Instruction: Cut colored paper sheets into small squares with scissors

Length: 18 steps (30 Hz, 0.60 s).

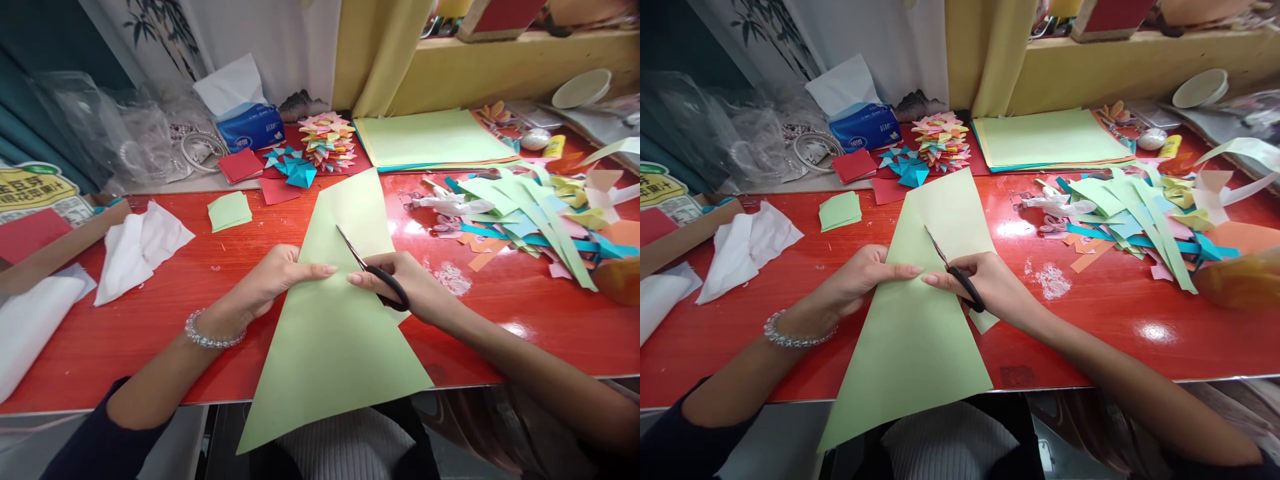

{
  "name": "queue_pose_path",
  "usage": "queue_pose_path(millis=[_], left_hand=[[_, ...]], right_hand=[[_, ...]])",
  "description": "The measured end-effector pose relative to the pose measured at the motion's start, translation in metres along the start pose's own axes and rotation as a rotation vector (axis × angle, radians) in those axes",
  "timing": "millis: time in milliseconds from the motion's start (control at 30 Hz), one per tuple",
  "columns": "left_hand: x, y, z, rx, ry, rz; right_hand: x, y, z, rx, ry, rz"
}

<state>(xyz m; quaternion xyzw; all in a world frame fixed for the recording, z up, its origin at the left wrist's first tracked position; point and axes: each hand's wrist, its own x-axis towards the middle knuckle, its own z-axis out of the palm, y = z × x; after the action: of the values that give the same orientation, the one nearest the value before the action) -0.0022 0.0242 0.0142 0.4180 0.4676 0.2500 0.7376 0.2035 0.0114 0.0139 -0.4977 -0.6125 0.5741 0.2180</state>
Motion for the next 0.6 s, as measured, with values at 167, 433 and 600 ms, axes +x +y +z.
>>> queue_pose_path(millis=[167, 433, 600], left_hand=[[-0.0009, 0.0006, 0.0021, 0.043, -0.003, -0.028], [-0.0012, -0.0005, 0.0064, 0.056, -0.044, -0.041], [-0.0008, -0.0008, 0.0054, 0.063, -0.037, -0.055]], right_hand=[[-0.0001, -0.0001, -0.0006, 0.015, -0.008, -0.007], [0.0006, 0.0017, 0.0, -0.004, 0.01, -0.025], [0.001, 0.0026, 0.001, 0.012, 0.009, -0.02]])
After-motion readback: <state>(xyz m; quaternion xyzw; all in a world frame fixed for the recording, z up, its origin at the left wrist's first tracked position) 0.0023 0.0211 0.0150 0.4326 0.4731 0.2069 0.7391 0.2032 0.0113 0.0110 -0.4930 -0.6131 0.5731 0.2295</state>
